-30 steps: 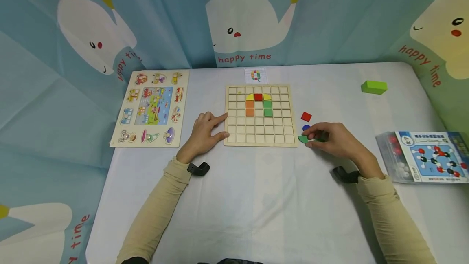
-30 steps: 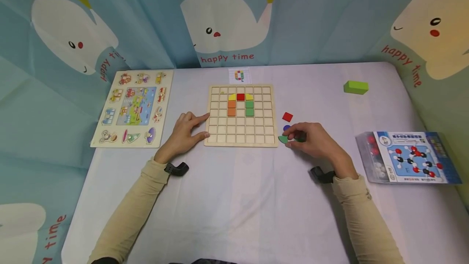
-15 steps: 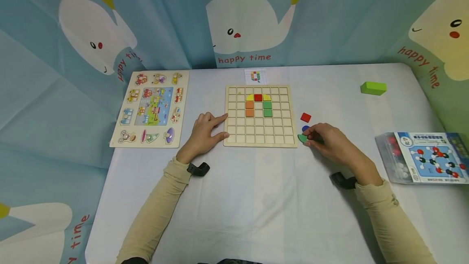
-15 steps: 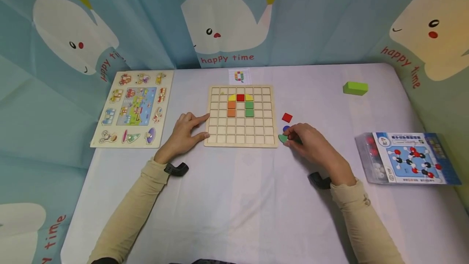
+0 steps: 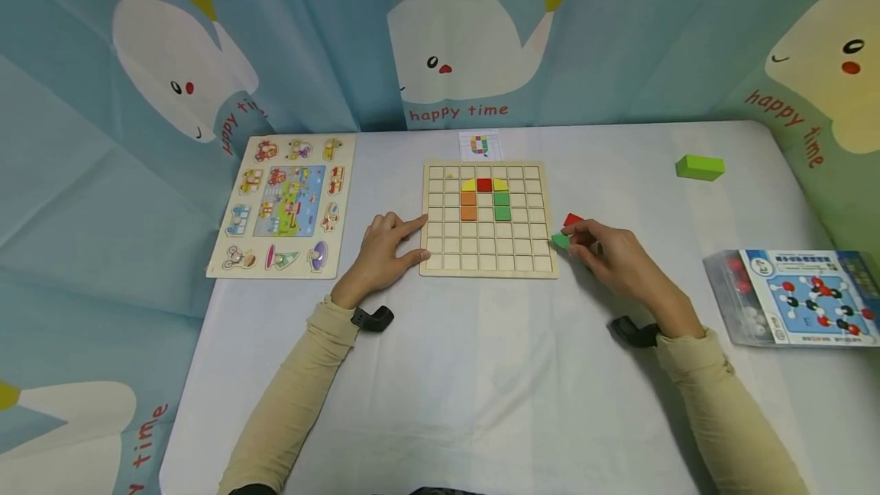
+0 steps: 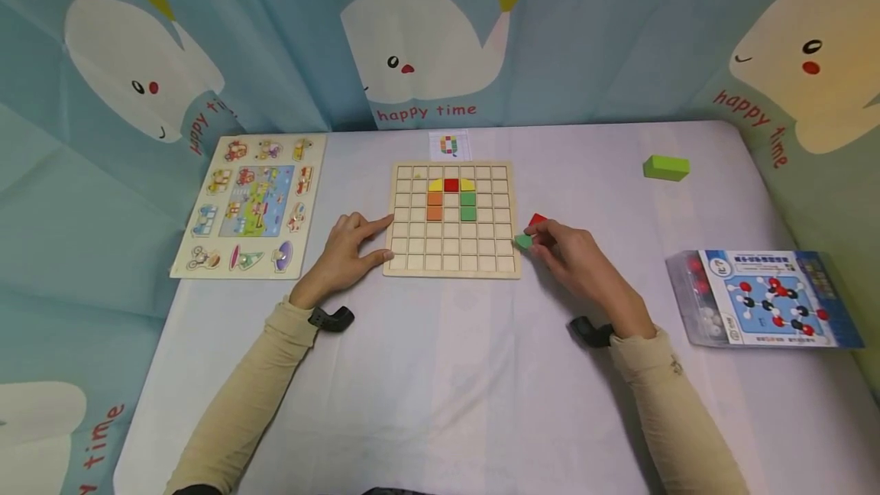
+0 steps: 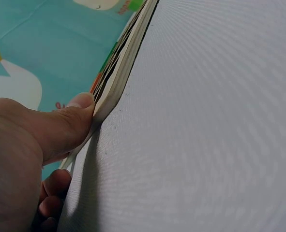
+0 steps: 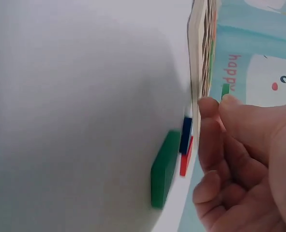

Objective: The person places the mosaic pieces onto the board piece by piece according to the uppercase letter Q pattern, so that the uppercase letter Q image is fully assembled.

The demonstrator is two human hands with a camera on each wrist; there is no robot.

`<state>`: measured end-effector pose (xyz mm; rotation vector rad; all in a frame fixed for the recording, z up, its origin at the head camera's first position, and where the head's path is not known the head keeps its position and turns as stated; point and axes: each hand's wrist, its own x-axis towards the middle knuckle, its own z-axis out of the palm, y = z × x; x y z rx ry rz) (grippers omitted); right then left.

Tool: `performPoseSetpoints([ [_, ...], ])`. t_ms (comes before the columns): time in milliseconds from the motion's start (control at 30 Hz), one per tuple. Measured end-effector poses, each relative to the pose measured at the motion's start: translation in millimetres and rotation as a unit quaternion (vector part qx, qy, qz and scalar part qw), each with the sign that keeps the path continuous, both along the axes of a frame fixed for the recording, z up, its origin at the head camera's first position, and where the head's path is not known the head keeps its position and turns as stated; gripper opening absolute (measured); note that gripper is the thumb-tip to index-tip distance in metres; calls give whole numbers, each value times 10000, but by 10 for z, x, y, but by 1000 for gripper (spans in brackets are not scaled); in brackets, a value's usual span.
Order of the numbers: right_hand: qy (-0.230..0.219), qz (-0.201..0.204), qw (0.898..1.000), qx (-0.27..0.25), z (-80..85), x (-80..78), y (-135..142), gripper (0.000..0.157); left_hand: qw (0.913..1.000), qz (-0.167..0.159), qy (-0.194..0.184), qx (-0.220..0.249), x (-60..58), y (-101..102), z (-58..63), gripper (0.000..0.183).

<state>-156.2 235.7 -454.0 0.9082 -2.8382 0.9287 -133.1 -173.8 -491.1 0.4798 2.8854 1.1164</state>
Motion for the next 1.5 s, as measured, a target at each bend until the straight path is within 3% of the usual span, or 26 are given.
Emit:
performPoseSetpoints([
  [133,-5,-141,9993,-352,-13,-32,-78,24,10000,-14,26,15,5,0,-9,65],
  [367,-570,-371,9949,-742,0,-113,-230,23,10000,-8,41,27,8,-3,-12,65],
  [533,-784,-232,9914,-1017,-1,-164,-365,22,10000,-31,31,34,12,-3,-5,67],
  [900,-957,88,9895,-1083,-30,-241,-741,21,10000,-41,51,0,5,-15,-6,65],
  [1067,-864,304,9910,-980,-38,-273,-931,22,10000,-62,59,-9,-2,-16,-3,65],
  [1267,-768,539,9944,-494,-1,-308,-1153,24,10000,-44,32,9,-11,-20,-2,65],
  [1500,-909,355,9951,138,52,-317,-1306,24,10000,-39,41,-26,-19,-29,-24,66],
])
